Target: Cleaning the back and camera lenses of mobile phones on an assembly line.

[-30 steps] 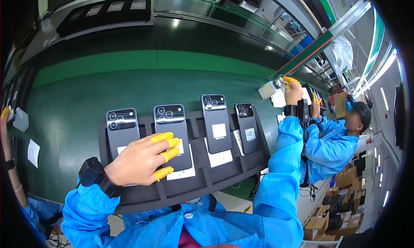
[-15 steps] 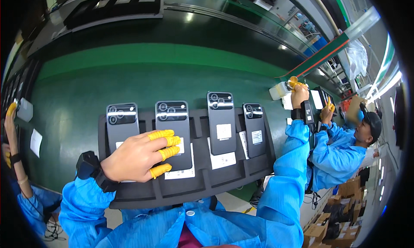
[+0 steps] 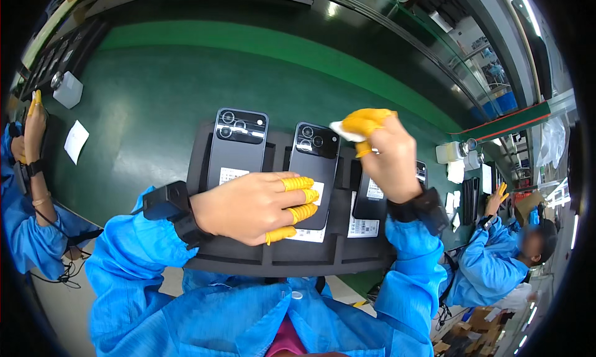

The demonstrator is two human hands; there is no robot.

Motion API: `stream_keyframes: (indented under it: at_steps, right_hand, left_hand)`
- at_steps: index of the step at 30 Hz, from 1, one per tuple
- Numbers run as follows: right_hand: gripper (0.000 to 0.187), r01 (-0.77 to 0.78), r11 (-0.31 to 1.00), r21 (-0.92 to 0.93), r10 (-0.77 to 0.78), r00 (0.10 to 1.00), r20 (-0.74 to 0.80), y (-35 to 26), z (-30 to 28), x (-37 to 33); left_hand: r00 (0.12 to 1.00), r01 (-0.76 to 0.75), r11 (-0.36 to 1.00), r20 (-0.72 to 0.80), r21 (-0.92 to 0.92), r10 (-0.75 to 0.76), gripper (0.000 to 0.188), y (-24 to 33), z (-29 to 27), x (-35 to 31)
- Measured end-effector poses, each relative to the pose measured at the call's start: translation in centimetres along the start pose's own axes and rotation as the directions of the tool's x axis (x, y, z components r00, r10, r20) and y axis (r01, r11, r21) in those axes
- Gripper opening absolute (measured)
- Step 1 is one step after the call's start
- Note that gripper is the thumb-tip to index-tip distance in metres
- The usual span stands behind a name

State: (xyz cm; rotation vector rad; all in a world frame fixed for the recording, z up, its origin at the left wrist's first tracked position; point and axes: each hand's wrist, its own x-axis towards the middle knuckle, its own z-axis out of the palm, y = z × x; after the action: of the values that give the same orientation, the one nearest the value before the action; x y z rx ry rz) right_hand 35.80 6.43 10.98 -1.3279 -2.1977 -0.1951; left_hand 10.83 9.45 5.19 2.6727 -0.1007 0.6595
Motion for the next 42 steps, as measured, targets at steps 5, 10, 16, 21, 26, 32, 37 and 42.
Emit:
stream_keyframes:
  at_steps: [5, 10, 16, 21, 26, 32, 37, 42]
  right_hand:
    - [0.026, 0.035, 0.999, 0.035, -0.037, 0.996, 0.082, -0.6, 2.4, -0.1]
    - [0.029, -0.016, 1.000, 0.021, 0.013, 0.993, 0.119, -1.1, 3.0, -0.4]
    - [0.026, 0.132, 0.991, 0.004, -0.132, 0.986, 0.107, -1.7, 4.5, 0.8]
    - [0.018, 0.031, 0.987, -0.160, -0.021, 0.998, 0.065, 1.7, 2.8, 0.9]
    - [0.026, -0.026, 0.998, -0.051, 0.028, 0.999, 0.046, 0.2, 2.1, 0.3]
    - [0.031, 0.109, 0.993, 0.055, -0.113, 0.989, 0.092, -1.5, 4.5, 0.9]
    - [0.031, 0.120, 0.992, -0.035, -0.107, 0.957, 0.270, -1.4, 1.1, -1.1]
    - [0.033, 0.034, 0.998, -0.052, -0.019, 0.962, 0.273, -1.3, -0.1, -1.2]
  left_hand:
    - [0.999, 0.036, 0.999, 0.023, -0.030, -0.036, 0.043, -0.2, 0.4, -0.2]
    - [0.996, 0.083, 0.994, 0.041, -0.068, -0.080, 0.043, -0.2, 0.7, -0.5]
    - [0.996, 0.084, 0.995, -0.022, -0.054, -0.085, 0.031, -0.3, 0.9, -0.4]
    - [0.995, 0.094, 0.993, -0.033, -0.077, -0.097, 0.029, -0.3, 1.0, -0.4]
    - [0.992, 0.119, 0.989, 0.054, -0.085, -0.115, 0.038, -0.3, 0.6, -0.2]
    - [0.995, 0.103, 0.988, 0.015, -0.116, -0.102, 0.026, -0.1, 0.0, -0.1]
    - [0.991, 0.135, 0.984, 0.039, -0.113, -0.131, 0.021, -0.1, -0.3, -0.1]
    - [0.988, 0.149, 0.984, 0.059, -0.098, -0.143, 0.024, 0.2, -0.2, 0.0]
